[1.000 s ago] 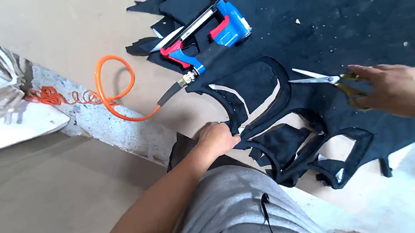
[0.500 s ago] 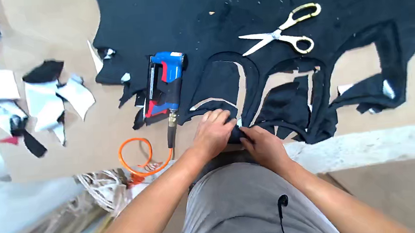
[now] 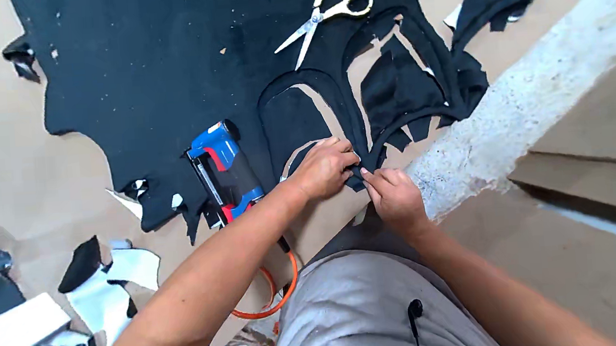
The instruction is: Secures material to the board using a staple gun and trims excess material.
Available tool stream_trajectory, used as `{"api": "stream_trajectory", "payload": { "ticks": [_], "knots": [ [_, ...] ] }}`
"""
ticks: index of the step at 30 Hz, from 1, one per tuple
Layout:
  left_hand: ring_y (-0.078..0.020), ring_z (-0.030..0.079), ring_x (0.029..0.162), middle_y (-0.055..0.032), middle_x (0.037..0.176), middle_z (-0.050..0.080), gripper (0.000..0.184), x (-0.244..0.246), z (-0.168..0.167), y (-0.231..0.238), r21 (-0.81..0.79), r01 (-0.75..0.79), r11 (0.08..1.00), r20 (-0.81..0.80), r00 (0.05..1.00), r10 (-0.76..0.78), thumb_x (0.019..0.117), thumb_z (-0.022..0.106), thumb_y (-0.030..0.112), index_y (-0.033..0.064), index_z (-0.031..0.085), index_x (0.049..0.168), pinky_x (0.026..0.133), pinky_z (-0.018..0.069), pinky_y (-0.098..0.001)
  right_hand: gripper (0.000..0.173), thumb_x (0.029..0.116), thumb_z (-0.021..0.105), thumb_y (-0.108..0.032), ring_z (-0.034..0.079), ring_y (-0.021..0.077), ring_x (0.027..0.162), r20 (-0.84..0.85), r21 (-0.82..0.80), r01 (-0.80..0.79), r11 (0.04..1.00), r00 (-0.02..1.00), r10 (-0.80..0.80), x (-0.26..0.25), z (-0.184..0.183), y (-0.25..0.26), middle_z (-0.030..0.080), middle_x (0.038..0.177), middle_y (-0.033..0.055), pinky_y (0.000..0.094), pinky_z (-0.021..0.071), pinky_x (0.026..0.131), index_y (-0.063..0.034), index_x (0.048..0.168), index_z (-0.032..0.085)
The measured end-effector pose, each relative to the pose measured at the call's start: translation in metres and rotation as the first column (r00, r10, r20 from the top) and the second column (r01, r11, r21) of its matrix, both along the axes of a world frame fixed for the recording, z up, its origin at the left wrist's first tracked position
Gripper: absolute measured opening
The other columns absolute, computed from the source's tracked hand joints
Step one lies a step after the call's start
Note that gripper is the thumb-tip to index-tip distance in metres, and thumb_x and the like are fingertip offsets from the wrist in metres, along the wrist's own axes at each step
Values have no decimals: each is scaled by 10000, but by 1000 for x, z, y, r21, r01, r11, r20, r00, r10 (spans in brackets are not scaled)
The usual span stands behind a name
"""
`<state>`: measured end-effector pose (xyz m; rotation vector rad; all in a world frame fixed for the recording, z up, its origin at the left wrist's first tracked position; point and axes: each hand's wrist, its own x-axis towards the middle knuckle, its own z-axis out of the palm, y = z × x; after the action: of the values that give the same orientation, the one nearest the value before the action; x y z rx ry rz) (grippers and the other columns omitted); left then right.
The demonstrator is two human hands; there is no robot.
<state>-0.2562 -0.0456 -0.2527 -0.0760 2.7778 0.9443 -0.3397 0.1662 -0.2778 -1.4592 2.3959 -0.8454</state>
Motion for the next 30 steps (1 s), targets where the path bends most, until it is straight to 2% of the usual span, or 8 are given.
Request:
{"api": "stream_trajectory", "payload": {
  "ticks": [12, 15, 17, 20, 23, 25, 28, 30],
  "knots": [
    [-222, 645, 1103, -24, 1123, 719, 134, -6, -2, 6, -40, 76, 996, -66, 995, -79, 953, 689, 179, 161, 773, 1056, 994, 514, -443, 212, 1001, 651, -170, 690, 228, 995, 72, -122, 186, 975, 981, -178, 18, -15, 4, 733, 1028, 73, 374, 578, 874, -173, 1166, 785],
    [-219, 595, 1274, -42, 1285, 680, 251, 13, 27, -5, -111, -133, 985, 7, 991, 135, 968, 696, 253, 189, 752, 1203, 1092, 486, -465, 227, 993, 661, -157, 681, 211, 1013, 149, -118, 202, 972, 971, -184, 17, -12, 10, 730, 1036, 59, 353, 577, 886, -184, 1184, 781],
    [-264, 570, 1325, -92, 1370, 642, 377, 46, 64, -30, -259, -444, 858, 92, 872, 480, 996, 662, 324, 169, 681, 1340, 1116, 467, -517, 247, 993, 643, -160, 686, 214, 1052, 182, -107, 207, 973, 966, -185, 16, -10, 15, 735, 1082, 53, 373, 586, 909, -171, 1204, 769],
    [-478, 611, 1174, -283, 1230, 647, 663, 103, 82, -66, -511, -702, 496, 137, 503, 853, 1006, 616, 475, 0, 502, 1454, 995, 472, -692, 286, 1004, 615, -234, 684, 231, 1042, 186, -66, 187, 980, 967, -172, 21, -10, 20, 734, 1095, 48, 410, 577, 886, -191, 1255, 745],
    [-540, 662, 1065, -358, 1123, 669, 998, 110, 67, -67, -659, -670, 342, 223, 261, 939, 910, 631, 690, -29, 341, 1538, 913, 503, -726, 324, 1023, 587, -305, 662, 249, 965, 127, -66, 161, 985, 980, -152, 28, -16, 12, 701, 1016, 60, 433, 547, 841, -256, 1318, 711],
    [-517, 654, 1098, -343, 1168, 661, 1094, 106, 57, -66, -626, -731, 270, 204, 181, 962, 826, 768, 652, -10, 305, 1563, 937, 503, -705, 331, 1027, 580, -326, 643, 258, 907, 74, -80, 164, 983, 985, -159, 29, -18, 5, 678, 961, 66, 441, 513, 813, -286, 1332, 702],
    [-422, 712, 995, -271, 1164, 683, 929, 109, 63, -76, -447, -880, 162, 254, 48, 966, 799, 881, 447, 64, 433, 1517, 841, 589, -646, 314, 1025, 585, -296, 629, 256, 883, 22, -97, 147, 984, 989, -146, 24, -22, 2, 654, 938, 63, 436, 500, 824, -307, 1314, 708],
    [-332, 722, 806, -209, 1011, 714, 542, 115, 84, -75, -245, -969, 8, 295, -67, 953, 904, 792, 304, 49, 600, 1343, 703, 617, -532, 343, 1023, 584, -246, 631, 266, 892, 21, -118, 122, 985, 993, -120, 22, -28, 5, 655, 949, 74, 451, 500, 846, -332, 1337, 693]
  ]
}}
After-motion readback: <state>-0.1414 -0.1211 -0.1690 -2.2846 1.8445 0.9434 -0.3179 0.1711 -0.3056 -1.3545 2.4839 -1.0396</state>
